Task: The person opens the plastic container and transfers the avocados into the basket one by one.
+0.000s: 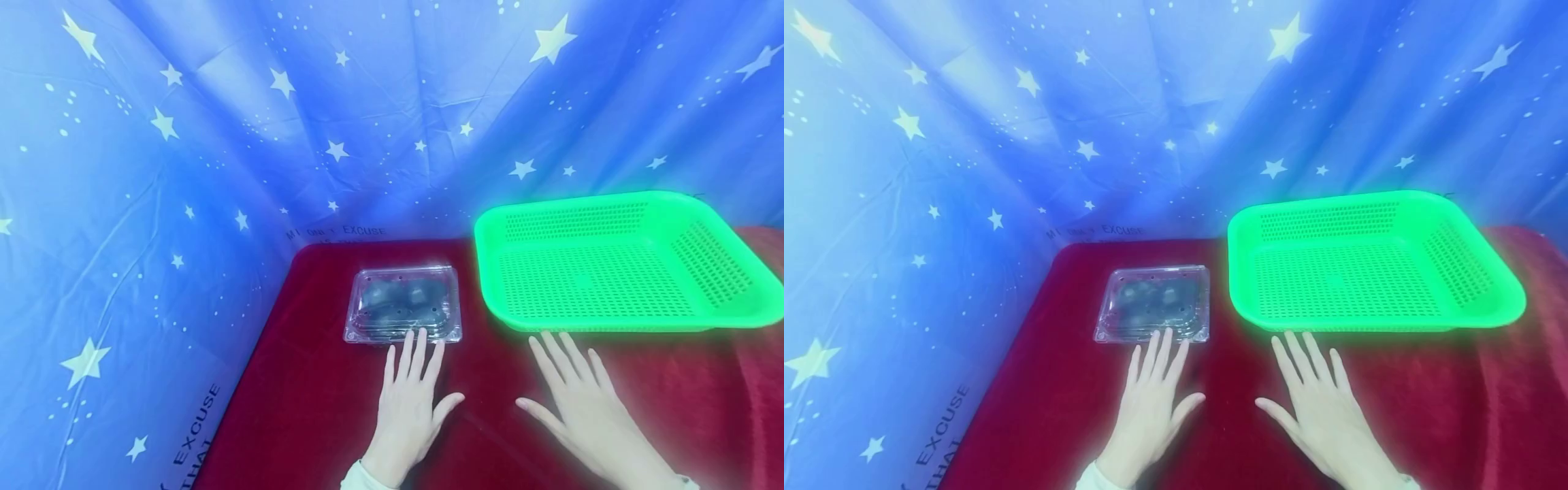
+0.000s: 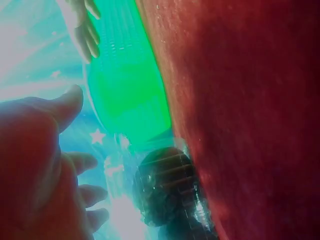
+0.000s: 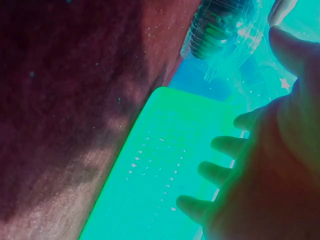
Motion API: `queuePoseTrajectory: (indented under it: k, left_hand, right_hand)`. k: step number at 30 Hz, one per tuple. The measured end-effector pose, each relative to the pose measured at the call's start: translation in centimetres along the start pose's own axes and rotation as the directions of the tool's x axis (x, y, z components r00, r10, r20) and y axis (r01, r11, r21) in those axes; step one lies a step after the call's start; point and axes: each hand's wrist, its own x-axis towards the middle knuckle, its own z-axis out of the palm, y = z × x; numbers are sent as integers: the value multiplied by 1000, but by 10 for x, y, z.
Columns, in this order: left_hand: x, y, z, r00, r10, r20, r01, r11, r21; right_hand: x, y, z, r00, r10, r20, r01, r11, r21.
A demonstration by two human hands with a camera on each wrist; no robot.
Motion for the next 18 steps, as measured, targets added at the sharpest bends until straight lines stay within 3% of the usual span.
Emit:
queuePoseTrajectory:
  k: [8, 18]
  left_hand:
    - [1, -9, -2, 1000, -10, 9, 10, 999, -41]
    - [5, -27, -7, 999, -45, -9, 44, 993, -113]
  right_hand:
    - [9, -8, 0, 999, -39, -13, 39, 998, 42]
    - [21, -18, 2, 995, -97, -10, 97, 995, 16]
